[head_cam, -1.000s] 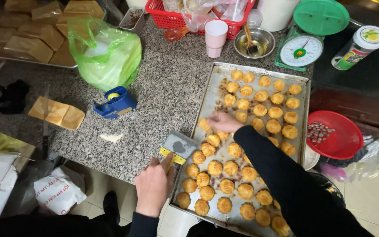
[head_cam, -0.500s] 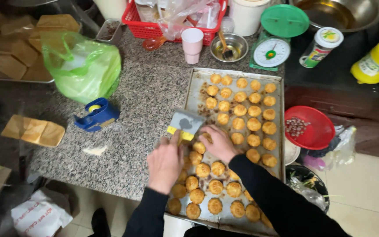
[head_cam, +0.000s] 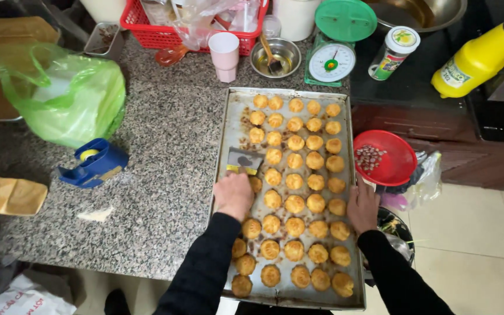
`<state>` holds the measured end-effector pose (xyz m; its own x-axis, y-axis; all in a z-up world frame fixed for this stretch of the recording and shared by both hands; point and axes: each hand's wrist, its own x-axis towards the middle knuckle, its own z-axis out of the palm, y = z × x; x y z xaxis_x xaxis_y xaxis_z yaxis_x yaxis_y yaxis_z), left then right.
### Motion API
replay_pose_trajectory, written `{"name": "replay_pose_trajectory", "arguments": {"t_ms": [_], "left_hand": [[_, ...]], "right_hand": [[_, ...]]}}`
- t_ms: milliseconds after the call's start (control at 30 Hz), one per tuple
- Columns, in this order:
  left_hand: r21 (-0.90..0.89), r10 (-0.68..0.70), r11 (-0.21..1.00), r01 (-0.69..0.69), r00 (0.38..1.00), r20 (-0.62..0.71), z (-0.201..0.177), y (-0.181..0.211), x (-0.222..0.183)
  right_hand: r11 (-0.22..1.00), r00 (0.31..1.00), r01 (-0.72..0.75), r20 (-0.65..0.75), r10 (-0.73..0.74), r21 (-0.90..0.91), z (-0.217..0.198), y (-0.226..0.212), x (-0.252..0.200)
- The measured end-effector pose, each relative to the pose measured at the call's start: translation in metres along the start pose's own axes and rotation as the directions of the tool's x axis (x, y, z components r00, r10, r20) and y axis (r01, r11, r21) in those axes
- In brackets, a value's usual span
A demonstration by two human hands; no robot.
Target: Using a metal scraper to detach and organize small baked puffs on a metal tray.
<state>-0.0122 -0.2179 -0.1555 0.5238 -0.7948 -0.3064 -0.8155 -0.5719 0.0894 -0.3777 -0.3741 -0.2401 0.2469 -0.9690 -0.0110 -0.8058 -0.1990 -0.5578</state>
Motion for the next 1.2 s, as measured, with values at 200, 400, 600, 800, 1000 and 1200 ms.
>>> {"name": "replay_pose_trajectory", "arguments": {"t_ms": [200,400,600,800,1000,1200], "left_hand": [[0.043,0.023,0.999,-0.017,0.988,-0.150,0.015,0.020,0.002],[0.127,0.033,0.992,0.000,0.967,-0.252,-0.003,0.029,-0.001],[0.033,-0.007,0.999,0.019,0.948,-0.320,0.027,0.034,0.040],[0.033,-0.008,0.999,0.020,0.949,-0.316,0.035,0.035,0.057],[-0.006,-0.029,1.000,0.028,0.954,-0.298,0.027,0.034,0.067],[0.000,-0.023,1.000,0.025,0.924,-0.382,0.049,0.028,0.128]], "right_hand": [[0.998,1.000,0.018,0.009,-0.019,0.064,-0.001,0.005,-0.002],[0.994,0.999,-0.042,0.001,0.042,0.097,0.001,0.003,-0.002],[0.990,0.999,-0.049,-0.006,0.051,0.132,-0.002,-0.001,-0.003],[0.987,0.998,-0.050,-0.017,0.053,0.150,0.000,0.000,-0.002],[0.985,0.998,-0.012,-0.054,0.022,0.174,0.009,0.012,0.000],[0.990,0.999,0.008,-0.041,-0.002,0.140,0.003,0.006,-0.004]]}}
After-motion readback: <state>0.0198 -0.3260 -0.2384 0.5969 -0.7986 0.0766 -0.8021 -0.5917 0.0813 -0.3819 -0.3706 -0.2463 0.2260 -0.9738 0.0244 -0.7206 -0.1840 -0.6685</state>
